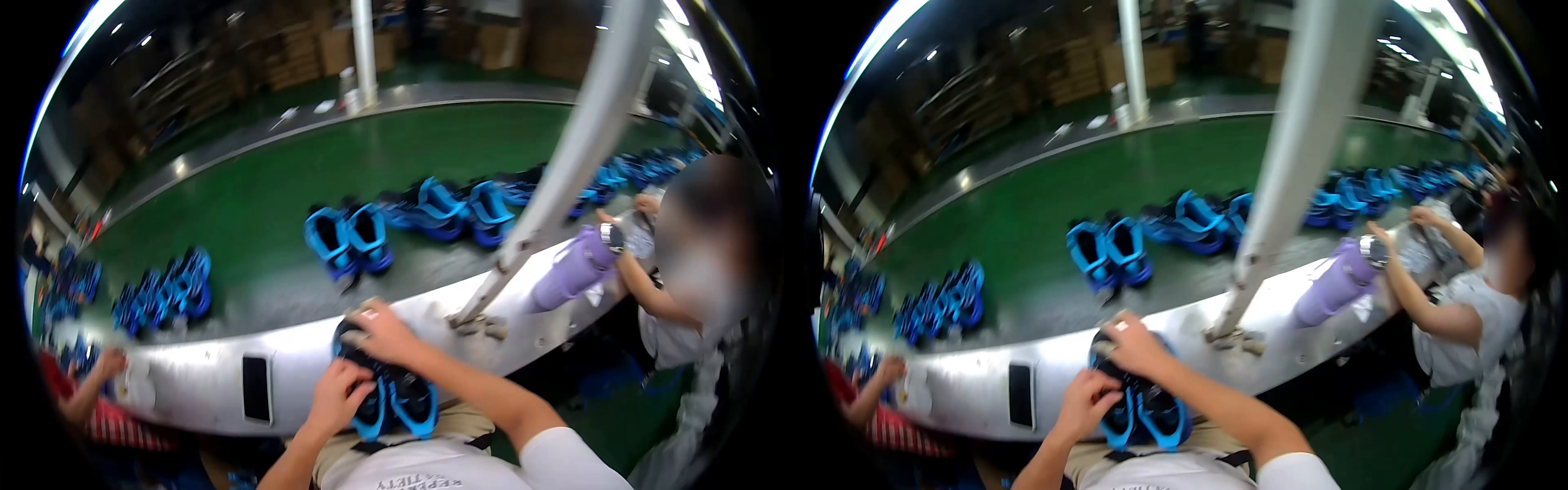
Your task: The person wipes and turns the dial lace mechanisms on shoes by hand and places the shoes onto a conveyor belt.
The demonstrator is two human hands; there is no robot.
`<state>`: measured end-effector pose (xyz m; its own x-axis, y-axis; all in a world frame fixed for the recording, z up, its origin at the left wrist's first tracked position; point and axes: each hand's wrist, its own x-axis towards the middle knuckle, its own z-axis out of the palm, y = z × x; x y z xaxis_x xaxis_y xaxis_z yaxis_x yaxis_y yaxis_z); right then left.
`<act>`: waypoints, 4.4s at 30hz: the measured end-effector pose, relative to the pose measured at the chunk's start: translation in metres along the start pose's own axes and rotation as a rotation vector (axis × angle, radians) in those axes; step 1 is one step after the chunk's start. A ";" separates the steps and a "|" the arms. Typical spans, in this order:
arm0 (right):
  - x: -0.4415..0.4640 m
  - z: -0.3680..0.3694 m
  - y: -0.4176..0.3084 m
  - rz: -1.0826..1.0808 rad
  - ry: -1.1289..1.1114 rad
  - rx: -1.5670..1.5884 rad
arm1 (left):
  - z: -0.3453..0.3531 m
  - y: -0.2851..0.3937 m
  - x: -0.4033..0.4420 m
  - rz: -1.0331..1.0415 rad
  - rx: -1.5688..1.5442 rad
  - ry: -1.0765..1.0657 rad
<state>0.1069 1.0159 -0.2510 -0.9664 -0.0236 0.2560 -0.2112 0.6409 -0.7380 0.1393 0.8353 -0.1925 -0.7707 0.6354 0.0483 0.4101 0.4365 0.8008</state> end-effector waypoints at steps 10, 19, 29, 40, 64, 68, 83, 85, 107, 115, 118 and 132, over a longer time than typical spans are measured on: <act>0.009 0.056 0.024 0.045 -0.271 -0.082 | 0.007 0.002 -0.007 -0.013 -0.155 0.025; 0.011 0.057 0.040 0.026 -0.323 -0.053 | 0.004 -0.004 0.003 -0.028 -0.242 -0.080; 0.005 0.041 0.024 0.080 -0.338 -0.090 | 0.010 -0.006 -0.003 -0.095 -0.448 -0.130; 0.006 0.041 0.033 0.069 -0.332 -0.073 | 0.016 -0.028 0.002 -0.043 -0.533 -0.152; 0.005 0.051 0.041 0.111 -0.316 -0.096 | 0.024 -0.037 -0.002 0.027 -0.419 -0.028; 0.000 0.058 0.047 -0.095 -0.414 -0.216 | 0.032 -0.029 -0.005 -0.066 -0.042 0.160; 0.005 0.033 0.013 0.093 -0.274 -0.098 | 0.009 -0.044 -0.007 -0.047 -0.289 0.003; 0.006 0.031 0.012 0.111 -0.297 -0.102 | 0.001 -0.055 -0.002 -0.047 -0.477 -0.142; -0.112 -0.088 0.032 0.304 -0.120 0.122 | 0.063 0.009 -0.023 0.151 0.405 -0.399; -0.101 -0.089 0.052 0.376 -0.153 0.191 | -0.098 0.002 0.007 -0.301 0.316 -0.225; -0.074 -0.078 0.048 0.303 -0.210 0.160 | -0.123 -0.052 0.036 -0.216 0.460 0.149; 0.130 -0.010 0.042 0.266 -0.289 -0.447 | -0.105 -0.150 0.162 0.269 0.549 0.584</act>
<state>-0.0265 1.0472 -0.2424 -0.9916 0.0145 -0.1282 0.0654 0.9129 -0.4029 -0.0985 0.8053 -0.2421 -0.6792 0.3969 0.6174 0.6784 0.6606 0.3216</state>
